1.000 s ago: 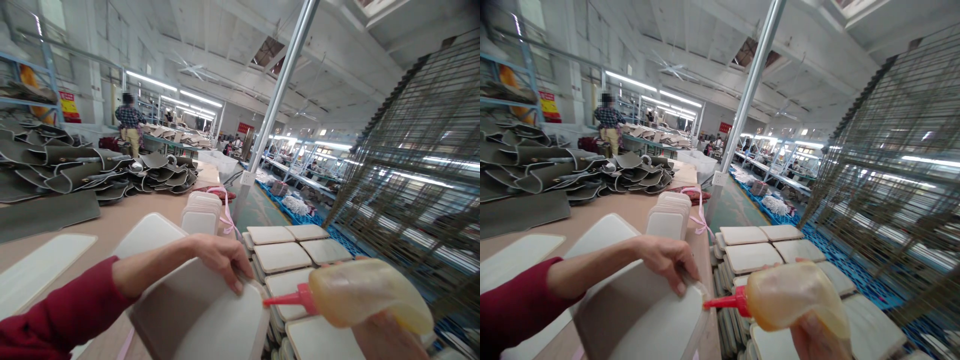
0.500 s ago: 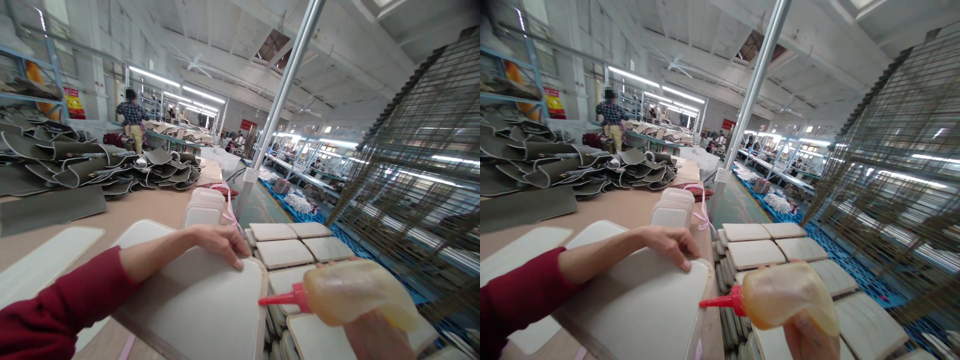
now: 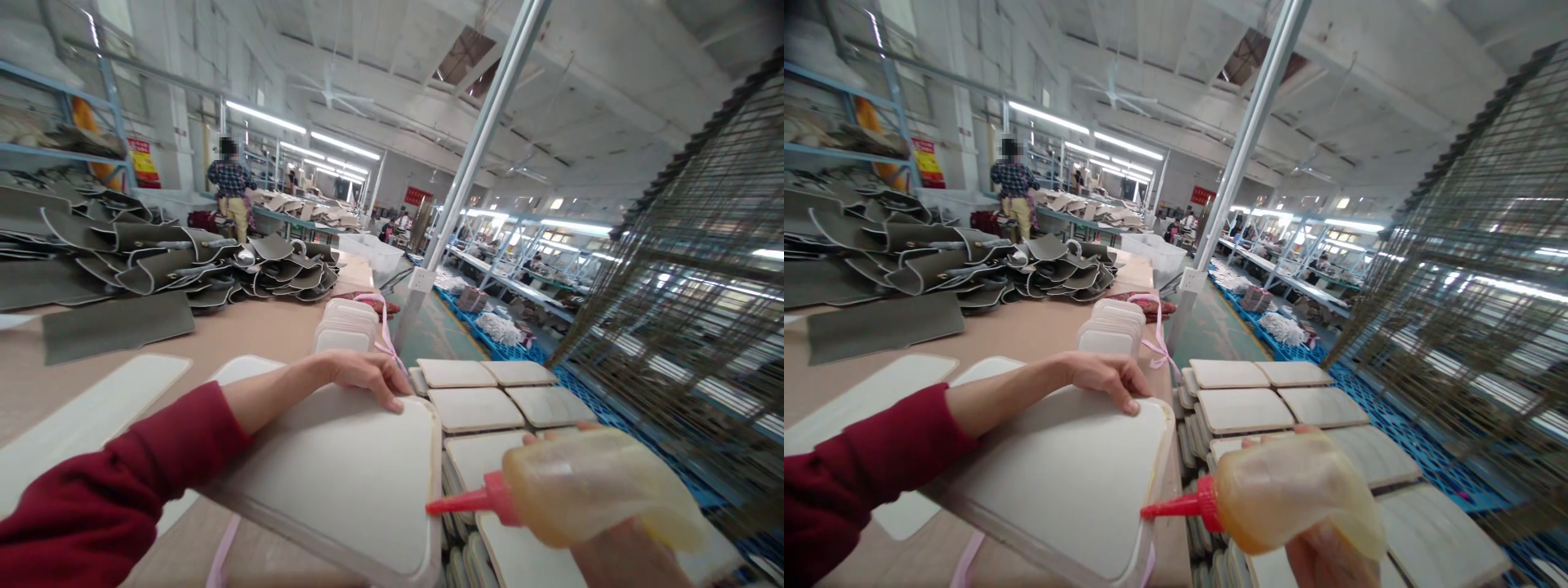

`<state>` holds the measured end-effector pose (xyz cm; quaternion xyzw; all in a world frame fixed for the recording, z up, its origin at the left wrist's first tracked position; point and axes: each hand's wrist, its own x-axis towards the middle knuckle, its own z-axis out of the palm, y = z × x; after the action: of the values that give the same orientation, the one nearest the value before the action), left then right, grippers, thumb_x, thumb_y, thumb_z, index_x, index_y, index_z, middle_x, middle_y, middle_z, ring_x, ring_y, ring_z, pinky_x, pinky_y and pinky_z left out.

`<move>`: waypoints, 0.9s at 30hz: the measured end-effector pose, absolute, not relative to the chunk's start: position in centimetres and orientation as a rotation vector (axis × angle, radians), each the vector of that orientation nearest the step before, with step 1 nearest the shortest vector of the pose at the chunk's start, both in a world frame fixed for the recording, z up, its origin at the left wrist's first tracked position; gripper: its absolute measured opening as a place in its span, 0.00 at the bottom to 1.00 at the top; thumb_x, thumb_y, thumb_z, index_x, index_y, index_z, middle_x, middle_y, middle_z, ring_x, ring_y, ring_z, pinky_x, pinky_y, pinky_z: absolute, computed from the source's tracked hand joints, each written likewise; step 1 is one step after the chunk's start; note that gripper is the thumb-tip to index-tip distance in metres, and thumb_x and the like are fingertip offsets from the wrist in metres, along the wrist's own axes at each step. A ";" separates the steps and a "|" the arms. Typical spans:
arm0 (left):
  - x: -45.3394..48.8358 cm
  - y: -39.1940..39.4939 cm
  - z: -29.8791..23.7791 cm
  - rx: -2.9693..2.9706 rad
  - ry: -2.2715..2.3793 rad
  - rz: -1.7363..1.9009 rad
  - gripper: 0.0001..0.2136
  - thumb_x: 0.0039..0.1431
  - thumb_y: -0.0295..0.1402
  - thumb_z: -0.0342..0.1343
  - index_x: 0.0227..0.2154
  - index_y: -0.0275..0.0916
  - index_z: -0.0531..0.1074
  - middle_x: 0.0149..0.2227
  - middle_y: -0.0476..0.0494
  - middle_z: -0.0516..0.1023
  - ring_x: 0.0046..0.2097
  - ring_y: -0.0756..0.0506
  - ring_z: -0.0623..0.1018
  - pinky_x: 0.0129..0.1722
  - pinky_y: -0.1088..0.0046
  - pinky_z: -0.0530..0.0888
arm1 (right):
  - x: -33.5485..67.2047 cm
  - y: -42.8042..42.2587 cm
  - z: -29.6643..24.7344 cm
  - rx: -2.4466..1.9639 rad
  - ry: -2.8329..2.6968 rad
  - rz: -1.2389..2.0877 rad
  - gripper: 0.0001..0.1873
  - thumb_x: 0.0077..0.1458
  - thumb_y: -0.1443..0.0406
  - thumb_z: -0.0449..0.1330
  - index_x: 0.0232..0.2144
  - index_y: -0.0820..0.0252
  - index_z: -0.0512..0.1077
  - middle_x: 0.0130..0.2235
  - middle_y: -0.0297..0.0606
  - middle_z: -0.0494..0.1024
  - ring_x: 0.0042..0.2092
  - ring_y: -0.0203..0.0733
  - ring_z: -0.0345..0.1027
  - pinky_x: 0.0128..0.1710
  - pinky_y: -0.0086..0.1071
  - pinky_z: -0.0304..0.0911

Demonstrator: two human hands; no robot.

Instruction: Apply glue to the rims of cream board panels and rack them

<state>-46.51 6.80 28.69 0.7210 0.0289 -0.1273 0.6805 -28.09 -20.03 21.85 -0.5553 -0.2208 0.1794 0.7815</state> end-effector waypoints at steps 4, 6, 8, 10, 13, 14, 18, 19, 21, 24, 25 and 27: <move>-46.4 7.1 28.5 1.619 0.087 -0.284 0.13 0.40 0.40 0.64 0.27 0.36 0.78 0.24 0.48 0.76 0.23 0.50 0.72 0.22 0.78 0.67 | -27.8 -20.1 21.8 -1.192 -0.471 0.420 0.30 0.40 0.57 0.62 0.50 0.45 0.65 0.46 0.41 0.73 0.45 0.54 0.68 0.39 0.49 0.69; -46.4 7.3 28.4 1.599 0.089 -0.286 0.13 0.40 0.40 0.64 0.28 0.36 0.79 0.24 0.48 0.77 0.22 0.50 0.72 0.21 0.78 0.67 | -28.2 -20.1 21.8 -1.180 -0.467 0.437 0.31 0.41 0.57 0.61 0.51 0.45 0.64 0.46 0.41 0.73 0.44 0.55 0.69 0.39 0.49 0.69; -46.3 7.6 28.3 1.578 0.087 -0.283 0.13 0.40 0.39 0.64 0.29 0.36 0.79 0.24 0.48 0.77 0.21 0.51 0.71 0.21 0.78 0.67 | -28.8 -20.2 21.7 -1.164 -0.468 0.459 0.32 0.42 0.56 0.60 0.53 0.46 0.62 0.46 0.42 0.73 0.44 0.55 0.69 0.39 0.50 0.68; -46.3 7.8 28.2 1.568 0.086 -0.279 0.13 0.41 0.39 0.64 0.29 0.36 0.79 0.25 0.48 0.77 0.21 0.51 0.71 0.21 0.78 0.67 | -29.0 -20.3 21.5 -1.151 -0.472 0.479 0.34 0.42 0.56 0.59 0.54 0.48 0.60 0.46 0.42 0.73 0.43 0.54 0.69 0.39 0.49 0.68; -46.2 8.1 28.2 1.565 0.089 -0.281 0.13 0.41 0.39 0.64 0.28 0.35 0.78 0.24 0.48 0.77 0.21 0.50 0.72 0.21 0.79 0.67 | -28.0 -19.7 21.3 -1.140 -0.466 0.467 0.36 0.40 0.57 0.61 0.55 0.50 0.59 0.48 0.41 0.71 0.43 0.50 0.70 0.35 0.41 0.70; -46.3 8.2 28.2 1.564 0.095 -0.276 0.12 0.41 0.38 0.64 0.28 0.35 0.78 0.24 0.48 0.77 0.22 0.50 0.72 0.21 0.78 0.67 | -27.2 -19.3 21.3 -1.111 -0.454 0.432 0.37 0.39 0.57 0.62 0.54 0.50 0.60 0.48 0.41 0.71 0.42 0.50 0.70 0.33 0.39 0.70; -46.5 8.4 28.2 1.551 0.143 -0.207 0.11 0.40 0.37 0.64 0.26 0.35 0.78 0.24 0.47 0.77 0.25 0.47 0.74 0.23 0.75 0.68 | -24.4 -17.6 21.3 -0.975 -0.452 0.354 0.36 0.32 0.48 0.63 0.46 0.53 0.67 0.34 0.40 0.75 0.30 0.52 0.70 0.26 0.45 0.68; -46.6 8.5 28.2 1.549 0.156 -0.194 0.11 0.40 0.37 0.64 0.26 0.35 0.78 0.24 0.46 0.77 0.26 0.46 0.74 0.24 0.75 0.69 | -24.4 -17.4 21.3 -0.976 -0.487 0.353 0.35 0.32 0.48 0.64 0.45 0.52 0.67 0.33 0.39 0.75 0.30 0.53 0.70 0.25 0.45 0.68; -46.6 8.8 28.0 1.547 0.178 -0.178 0.10 0.40 0.37 0.64 0.25 0.36 0.77 0.24 0.46 0.77 0.27 0.46 0.75 0.25 0.75 0.69 | -25.3 -17.4 21.5 -1.005 -0.567 0.343 0.34 0.33 0.50 0.65 0.45 0.52 0.67 0.35 0.39 0.76 0.33 0.52 0.71 0.26 0.44 0.69; -46.6 9.2 27.7 1.535 0.200 -0.147 0.09 0.40 0.37 0.64 0.24 0.36 0.77 0.25 0.46 0.77 0.28 0.46 0.75 0.27 0.75 0.69 | -28.0 -18.2 22.0 -1.039 -0.609 0.321 0.33 0.36 0.53 0.65 0.47 0.51 0.66 0.39 0.38 0.75 0.38 0.51 0.71 0.31 0.42 0.70; -46.6 9.3 27.6 1.526 0.201 -0.129 0.09 0.40 0.36 0.64 0.24 0.36 0.77 0.25 0.46 0.77 0.29 0.46 0.76 0.27 0.75 0.69 | -28.8 -18.5 22.2 -1.053 -0.603 0.304 0.32 0.38 0.53 0.65 0.48 0.51 0.65 0.40 0.37 0.75 0.39 0.51 0.70 0.33 0.42 0.70; -46.5 9.4 27.5 1.509 0.195 -0.086 0.10 0.40 0.36 0.64 0.26 0.36 0.77 0.25 0.47 0.77 0.29 0.46 0.76 0.29 0.75 0.70 | -29.7 -18.8 22.4 -1.089 -0.593 0.251 0.31 0.43 0.52 0.62 0.50 0.50 0.63 0.42 0.37 0.74 0.41 0.50 0.70 0.37 0.44 0.69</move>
<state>-46.53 9.43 27.52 0.6836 0.0884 -0.0390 0.7234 -29.72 -18.82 22.37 -0.5088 -0.2772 0.1173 0.8065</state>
